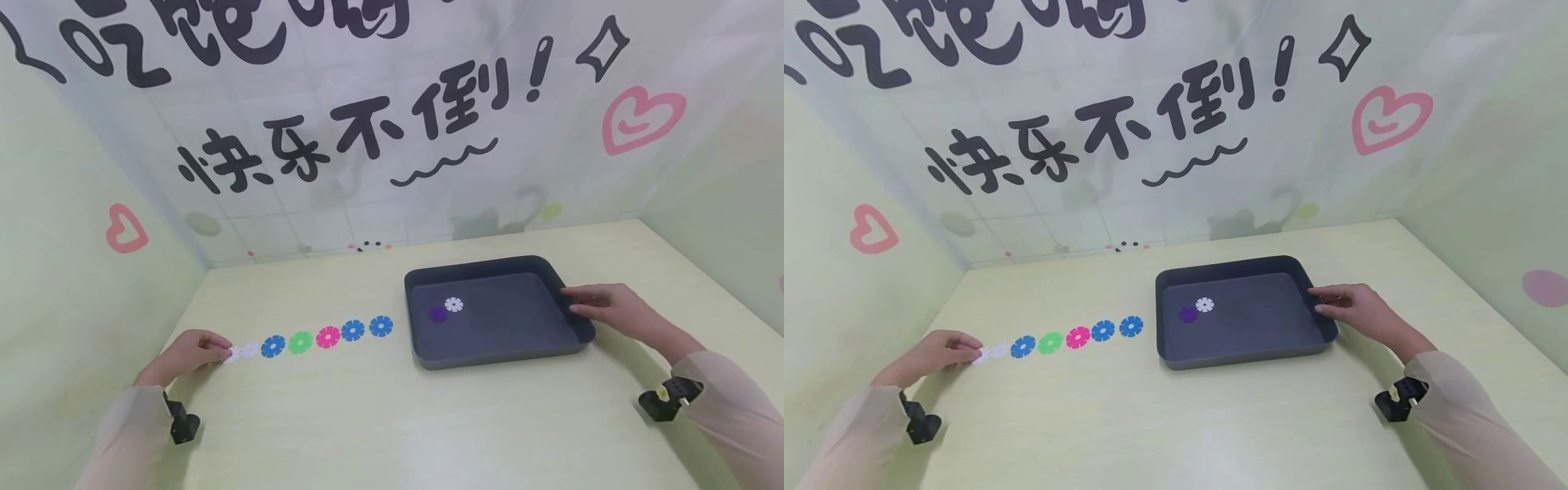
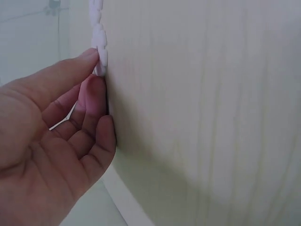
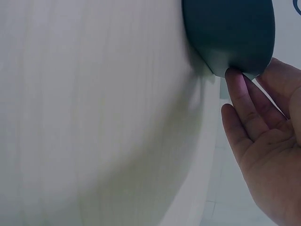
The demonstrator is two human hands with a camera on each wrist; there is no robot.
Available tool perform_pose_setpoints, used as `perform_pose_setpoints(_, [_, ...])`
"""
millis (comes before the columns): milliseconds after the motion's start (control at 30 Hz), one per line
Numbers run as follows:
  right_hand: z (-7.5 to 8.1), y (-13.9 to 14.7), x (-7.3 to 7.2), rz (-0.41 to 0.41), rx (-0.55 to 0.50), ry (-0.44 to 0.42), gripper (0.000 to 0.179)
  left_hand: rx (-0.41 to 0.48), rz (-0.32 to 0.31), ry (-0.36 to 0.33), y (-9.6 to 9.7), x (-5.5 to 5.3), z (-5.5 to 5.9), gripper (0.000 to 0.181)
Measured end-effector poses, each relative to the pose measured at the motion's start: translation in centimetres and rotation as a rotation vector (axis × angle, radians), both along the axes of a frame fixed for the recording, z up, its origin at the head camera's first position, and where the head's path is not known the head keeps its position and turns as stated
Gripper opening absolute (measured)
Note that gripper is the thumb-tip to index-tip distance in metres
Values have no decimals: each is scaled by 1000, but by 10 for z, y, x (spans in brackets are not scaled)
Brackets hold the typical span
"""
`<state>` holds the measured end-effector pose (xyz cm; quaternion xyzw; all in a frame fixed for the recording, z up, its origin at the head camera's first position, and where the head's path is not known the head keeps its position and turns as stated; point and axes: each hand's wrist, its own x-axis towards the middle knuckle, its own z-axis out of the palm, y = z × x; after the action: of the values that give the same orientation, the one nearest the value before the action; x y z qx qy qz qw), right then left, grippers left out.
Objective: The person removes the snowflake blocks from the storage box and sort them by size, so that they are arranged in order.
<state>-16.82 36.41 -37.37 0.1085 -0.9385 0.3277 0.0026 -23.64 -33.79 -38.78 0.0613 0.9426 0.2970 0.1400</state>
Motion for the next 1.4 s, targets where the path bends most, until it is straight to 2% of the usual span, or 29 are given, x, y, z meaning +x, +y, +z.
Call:
perform_pose_setpoints(300, [-1,2,-1,-1,-14,-9,42,-15,-38,54,6,0,10,30])
perform_pose_setpoints(533, [-2,2,-1,4,-27,-9,42,-56,-56,129,28,-3,25,26])
perform_pose_setpoints(733, [-1,1,0,4,-29,-6,41,-16,-126,170,67,-8,41,21])
perform_pose_setpoints(867, [-1,1,0,2,-27,-7,41,20,-187,176,94,-13,46,18])
perform_pose_setpoints(1000, [-1,1,0,5,-29,-8,42,53,-240,169,120,-16,49,17])
perform_pose_setpoints(1167, [-2,1,-1,14,-30,6,41,96,-276,147,155,-15,56,18])
perform_pose_setpoints(1400, [-2,2,0,10,-28,9,41,113,-333,114,206,-20,62,18])
